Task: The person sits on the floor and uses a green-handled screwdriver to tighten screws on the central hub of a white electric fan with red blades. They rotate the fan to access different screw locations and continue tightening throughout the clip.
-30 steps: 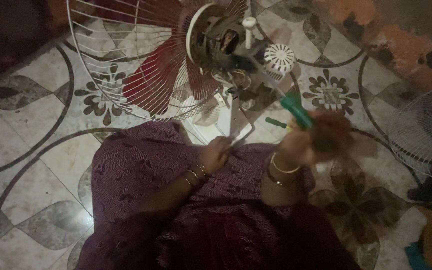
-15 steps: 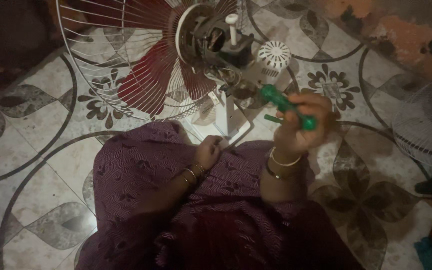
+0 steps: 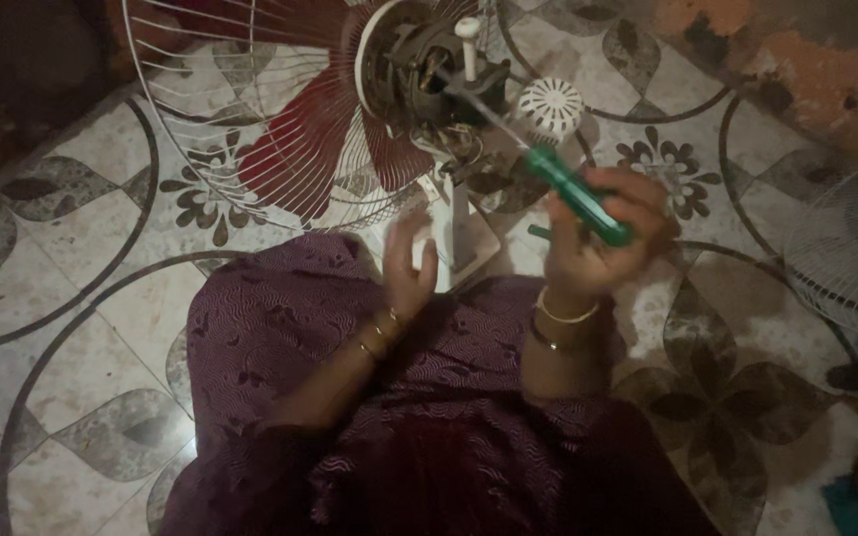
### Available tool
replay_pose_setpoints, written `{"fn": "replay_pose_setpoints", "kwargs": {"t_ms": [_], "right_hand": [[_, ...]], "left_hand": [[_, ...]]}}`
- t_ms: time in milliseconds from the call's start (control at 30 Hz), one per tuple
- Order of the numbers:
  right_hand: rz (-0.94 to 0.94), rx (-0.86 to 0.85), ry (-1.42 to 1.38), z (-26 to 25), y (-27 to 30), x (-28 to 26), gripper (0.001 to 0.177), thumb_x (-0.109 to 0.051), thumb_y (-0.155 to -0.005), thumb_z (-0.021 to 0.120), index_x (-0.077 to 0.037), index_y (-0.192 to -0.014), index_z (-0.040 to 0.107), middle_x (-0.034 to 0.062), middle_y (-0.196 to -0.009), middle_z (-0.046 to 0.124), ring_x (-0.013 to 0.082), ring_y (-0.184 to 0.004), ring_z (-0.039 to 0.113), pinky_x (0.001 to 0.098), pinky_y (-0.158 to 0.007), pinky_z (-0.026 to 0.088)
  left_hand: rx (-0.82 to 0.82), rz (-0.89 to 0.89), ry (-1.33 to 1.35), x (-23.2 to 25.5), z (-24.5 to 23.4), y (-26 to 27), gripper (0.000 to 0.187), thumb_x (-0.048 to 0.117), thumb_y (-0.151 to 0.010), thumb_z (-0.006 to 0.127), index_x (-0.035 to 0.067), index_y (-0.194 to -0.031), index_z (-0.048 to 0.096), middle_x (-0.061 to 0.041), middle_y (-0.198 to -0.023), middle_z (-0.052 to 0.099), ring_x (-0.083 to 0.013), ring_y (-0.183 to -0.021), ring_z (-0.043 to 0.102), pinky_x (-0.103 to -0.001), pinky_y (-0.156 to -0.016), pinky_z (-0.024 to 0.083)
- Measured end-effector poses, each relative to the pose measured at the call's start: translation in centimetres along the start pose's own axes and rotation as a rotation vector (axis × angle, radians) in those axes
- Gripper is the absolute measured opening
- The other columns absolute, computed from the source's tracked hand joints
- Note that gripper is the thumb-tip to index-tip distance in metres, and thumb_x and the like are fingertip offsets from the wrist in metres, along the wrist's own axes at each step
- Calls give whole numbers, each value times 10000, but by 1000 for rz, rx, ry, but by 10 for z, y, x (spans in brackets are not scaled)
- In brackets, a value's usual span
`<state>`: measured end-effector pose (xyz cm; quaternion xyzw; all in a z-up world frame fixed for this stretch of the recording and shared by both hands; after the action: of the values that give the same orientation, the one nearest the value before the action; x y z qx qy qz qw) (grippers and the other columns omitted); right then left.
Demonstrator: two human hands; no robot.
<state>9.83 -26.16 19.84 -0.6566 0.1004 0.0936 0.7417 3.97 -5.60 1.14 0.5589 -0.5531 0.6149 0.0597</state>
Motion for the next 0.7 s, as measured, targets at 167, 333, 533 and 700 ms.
{"fn": "replay_pose_setpoints", "kwargs": {"t_ms": [167, 333, 533, 700], "right_hand": [[32, -30, 17, 2, 2, -6, 420, -87, -923, 824, -64, -1207, 515, 138, -1095, 674, 158, -856, 647, 256, -692, 558], [134, -32, 49, -10, 4, 3, 327, -107, -1007, 800, -62, -1206, 545, 132, -1053, 705, 144, -784, 657, 251, -647, 569], [272, 72, 1, -26, 2, 13, 301, -147, -982, 794, -47, -1155, 568, 145, -1035, 685, 115, -589, 547, 213, -535, 497], [232, 70, 2, -36, 1, 14, 309, -173, -998, 808, -52, -1161, 575, 124, -1024, 683, 127, -639, 588, 263, -624, 554]], "left_hand": [[66, 63, -137, 12, 0, -58, 444, 111, -911, 698, -18, -1310, 552, -194, -1283, 571, -360, -1211, 551, -459, -1033, 461], [4, -69, -238, -15, 29, -75, 571, 341, -841, 857, -8, -1181, 559, -170, -1124, 551, -333, -1054, 549, -455, -901, 471], [142, 70, -236, 3, 31, -66, 537, 326, -887, 850, 47, -1249, 567, -119, -1215, 569, -304, -1125, 544, -450, -964, 471], [124, -5, -24, 14, 24, -72, 467, 258, -914, 803, 68, -1302, 627, -123, -1253, 566, -253, -1123, 575, -384, -913, 530]]}}
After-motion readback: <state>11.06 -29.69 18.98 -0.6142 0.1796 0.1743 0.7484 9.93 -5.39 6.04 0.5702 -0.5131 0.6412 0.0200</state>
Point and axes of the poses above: each hand's wrist, its own y-axis away from the middle knuckle, its own z-axis out of the palm, x = y × z, the point moved 6 cm from there along -y, towards the middle knuckle
